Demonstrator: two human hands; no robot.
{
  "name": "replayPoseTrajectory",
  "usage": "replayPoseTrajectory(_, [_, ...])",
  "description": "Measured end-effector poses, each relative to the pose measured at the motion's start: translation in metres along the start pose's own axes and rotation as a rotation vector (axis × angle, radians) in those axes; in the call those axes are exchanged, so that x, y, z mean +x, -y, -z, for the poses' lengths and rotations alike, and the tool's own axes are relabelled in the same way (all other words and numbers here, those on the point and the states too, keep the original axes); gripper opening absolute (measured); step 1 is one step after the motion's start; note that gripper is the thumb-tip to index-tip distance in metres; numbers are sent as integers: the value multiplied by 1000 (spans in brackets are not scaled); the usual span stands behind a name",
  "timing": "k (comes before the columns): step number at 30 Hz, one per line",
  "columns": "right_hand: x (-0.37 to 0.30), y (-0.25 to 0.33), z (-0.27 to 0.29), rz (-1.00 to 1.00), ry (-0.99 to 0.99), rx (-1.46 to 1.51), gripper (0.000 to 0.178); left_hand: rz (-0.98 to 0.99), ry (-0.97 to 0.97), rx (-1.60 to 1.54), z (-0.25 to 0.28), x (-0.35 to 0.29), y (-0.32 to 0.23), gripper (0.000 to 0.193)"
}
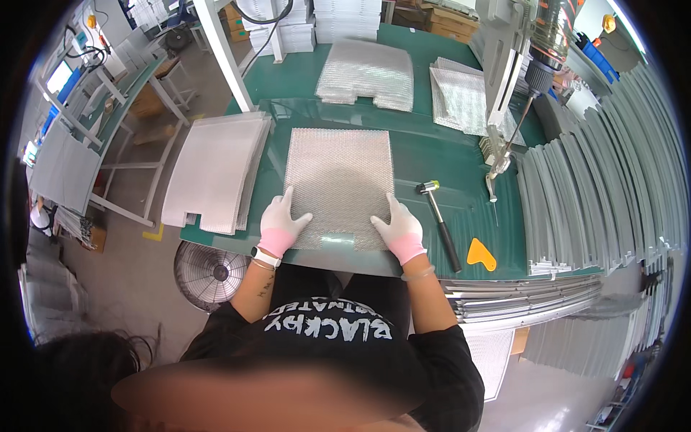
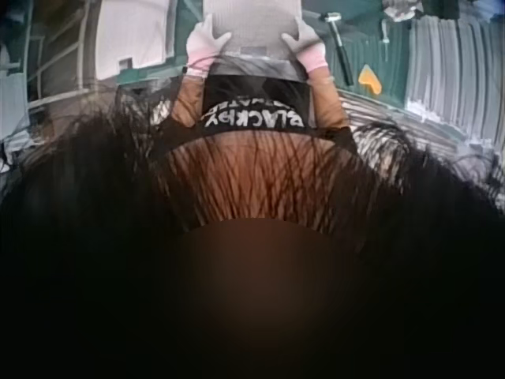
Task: Assemble metal frames onto mesh filter pads using a hammer and an electric screwdriver.
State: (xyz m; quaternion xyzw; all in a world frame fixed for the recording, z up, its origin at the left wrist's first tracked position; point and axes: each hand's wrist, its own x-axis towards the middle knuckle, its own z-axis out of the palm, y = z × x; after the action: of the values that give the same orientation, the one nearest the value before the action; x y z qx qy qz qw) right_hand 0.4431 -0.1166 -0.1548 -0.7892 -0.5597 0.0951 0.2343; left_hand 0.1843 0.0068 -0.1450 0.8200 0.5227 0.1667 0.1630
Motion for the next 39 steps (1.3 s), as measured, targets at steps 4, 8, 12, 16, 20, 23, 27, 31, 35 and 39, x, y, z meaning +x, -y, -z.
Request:
replayPoseTrajectory(4, [5,2,6,-15,61,8,71,22,59,37,2,3,1,83])
replayPoseTrajectory(8, [3,3,5,-40,84,31,70,29,80,61,-1,4,2,84])
replayPoseTrajectory(12, [7,-3,5,-16,83,59,71,18,86,53,1,7,-1,86])
replayPoseTrajectory(16, [22,-1,32,-88,228,26,66,112,151,120,15,15,-14,86])
replayPoseTrajectory(20, [68,-57,71,101,-13,-158,31,-36,139,226,12,27,7,84])
replayPoseTrajectory(23, [110,-158,109,-107,-604,-350,25,-177,149,190,11,25,16,83])
replayPoseTrajectory(27, [124,-243,128,-96,-750,-594,30,-145,235,314,27,-20,-8,84])
replayPoseTrajectory(31, [140,-238,140,-390,-331,-468,27,-222,-168,234,29,-80,-21,79])
replayPoseTrajectory(35, [134,-236,155,-349,-349,-715,28,-369,-314,50,22,-132,-27,69])
replayPoseTrajectory(39, [120,-242,166,-152,-271,-727,23,-405,-304,-116,9,-152,-13,64])
